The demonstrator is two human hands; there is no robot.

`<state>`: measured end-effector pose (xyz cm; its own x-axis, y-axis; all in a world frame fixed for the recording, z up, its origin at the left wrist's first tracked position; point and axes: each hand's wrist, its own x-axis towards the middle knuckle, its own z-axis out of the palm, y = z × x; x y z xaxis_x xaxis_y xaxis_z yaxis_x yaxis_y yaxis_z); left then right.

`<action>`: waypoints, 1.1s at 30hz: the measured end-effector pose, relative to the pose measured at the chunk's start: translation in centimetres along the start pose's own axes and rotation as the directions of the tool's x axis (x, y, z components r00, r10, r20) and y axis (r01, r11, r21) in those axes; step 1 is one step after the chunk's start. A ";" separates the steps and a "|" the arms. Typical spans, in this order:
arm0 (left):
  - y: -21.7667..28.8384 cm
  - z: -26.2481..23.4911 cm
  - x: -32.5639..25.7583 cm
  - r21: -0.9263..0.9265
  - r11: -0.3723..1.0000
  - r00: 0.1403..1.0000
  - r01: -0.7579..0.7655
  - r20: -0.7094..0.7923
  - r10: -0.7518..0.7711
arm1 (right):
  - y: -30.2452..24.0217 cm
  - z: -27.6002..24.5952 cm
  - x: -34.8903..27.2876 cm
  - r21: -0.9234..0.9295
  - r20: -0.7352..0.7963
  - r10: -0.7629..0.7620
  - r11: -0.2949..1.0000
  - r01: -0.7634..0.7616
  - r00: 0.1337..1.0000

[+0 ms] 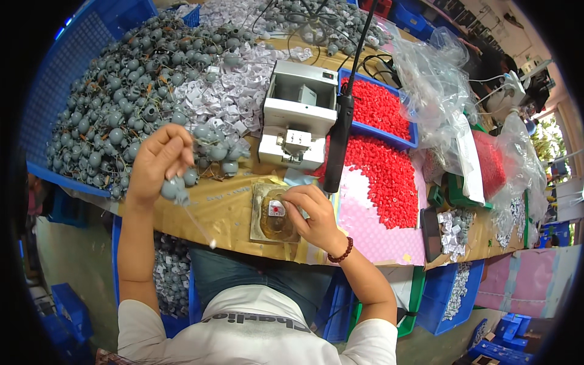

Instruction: Assembling small grey bulbous components by placing them in a fixture and using an electric screwdriver.

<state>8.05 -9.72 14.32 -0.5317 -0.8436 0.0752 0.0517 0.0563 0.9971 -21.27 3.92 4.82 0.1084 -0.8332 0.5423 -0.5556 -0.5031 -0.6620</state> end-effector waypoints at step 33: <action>-4.7 -1.2 -0.4 -0.036 0.969 0.969 0.245 0.050 -0.243 | -1.1 -0.2 1.4 0.046 -0.015 -0.040 0.998 0.041 0.999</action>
<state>9.01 -10.31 9.58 -0.5696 -0.8043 -0.1690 -0.0503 -0.1712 0.9840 -20.68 3.38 6.41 0.1182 -0.8087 0.5762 -0.5125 -0.5467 -0.6622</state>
